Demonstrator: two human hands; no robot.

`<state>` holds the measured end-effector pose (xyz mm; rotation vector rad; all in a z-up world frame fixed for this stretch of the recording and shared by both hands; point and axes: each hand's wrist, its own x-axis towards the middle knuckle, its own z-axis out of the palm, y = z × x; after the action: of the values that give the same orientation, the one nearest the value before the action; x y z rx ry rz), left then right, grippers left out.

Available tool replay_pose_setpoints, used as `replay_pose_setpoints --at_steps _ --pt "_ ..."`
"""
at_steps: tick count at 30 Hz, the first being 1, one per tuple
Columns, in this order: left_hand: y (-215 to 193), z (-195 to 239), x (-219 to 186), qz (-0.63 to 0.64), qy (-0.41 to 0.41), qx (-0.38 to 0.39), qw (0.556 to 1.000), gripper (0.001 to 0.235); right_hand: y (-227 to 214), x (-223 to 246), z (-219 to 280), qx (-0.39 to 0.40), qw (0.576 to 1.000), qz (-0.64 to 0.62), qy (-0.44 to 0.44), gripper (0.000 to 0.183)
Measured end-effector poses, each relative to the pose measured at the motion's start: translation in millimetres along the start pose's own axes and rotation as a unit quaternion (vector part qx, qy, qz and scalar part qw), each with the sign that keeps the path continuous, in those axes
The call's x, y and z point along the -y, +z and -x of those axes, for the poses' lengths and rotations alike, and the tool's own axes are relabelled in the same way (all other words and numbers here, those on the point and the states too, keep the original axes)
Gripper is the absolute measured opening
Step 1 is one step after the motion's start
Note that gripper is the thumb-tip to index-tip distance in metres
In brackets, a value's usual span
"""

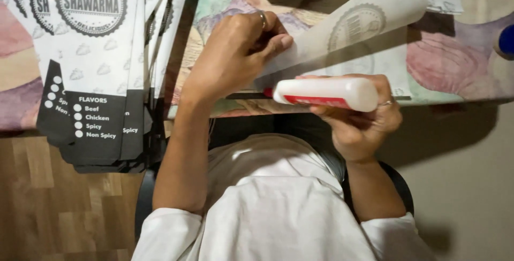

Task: The person repeatedly applies white glue to the top edge of printed paper pouches and folds the flap to seal them. They handle each pouch one at a time, pressing the glued edge to adhere it, and place the finished pouches into a growing stack on the table.

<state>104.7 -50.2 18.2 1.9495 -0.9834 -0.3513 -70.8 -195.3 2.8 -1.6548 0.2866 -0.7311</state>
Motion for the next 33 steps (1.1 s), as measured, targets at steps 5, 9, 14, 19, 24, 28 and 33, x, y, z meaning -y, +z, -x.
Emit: replay_pose_setpoints --at_steps 5,9,14,19,24,28,33 --pt "-1 -1 5 0.031 0.001 -0.002 1.000 0.029 25 10 -4 0.074 0.996 -0.004 -0.039 0.042" --pt "0 -3 10 0.045 0.014 0.002 0.999 0.030 36 17 -6 0.131 0.991 0.001 -0.040 0.042" --pt "2 2 2 -0.008 0.003 -0.010 1.000 0.027 -42 -50 -13 -0.078 0.992 0.002 -0.098 0.074" --pt "7 11 -11 -0.062 0.029 -0.008 0.998 0.036 -133 -30 -59 -0.051 0.986 -0.026 -0.154 0.041" --pt "22 26 -30 -0.156 0.079 -0.046 0.983 0.019 -227 -64 -75 -0.137 0.981 0.138 0.017 0.023" --pt "42 42 -42 -0.244 0.060 -0.024 0.967 0.021 -216 -46 -68 -0.033 0.872 0.469 -0.135 0.023" --pt "54 62 -43 -0.270 0.153 -0.001 0.951 0.037 -134 -13 -36 -0.039 0.825 0.471 -0.311 0.012"
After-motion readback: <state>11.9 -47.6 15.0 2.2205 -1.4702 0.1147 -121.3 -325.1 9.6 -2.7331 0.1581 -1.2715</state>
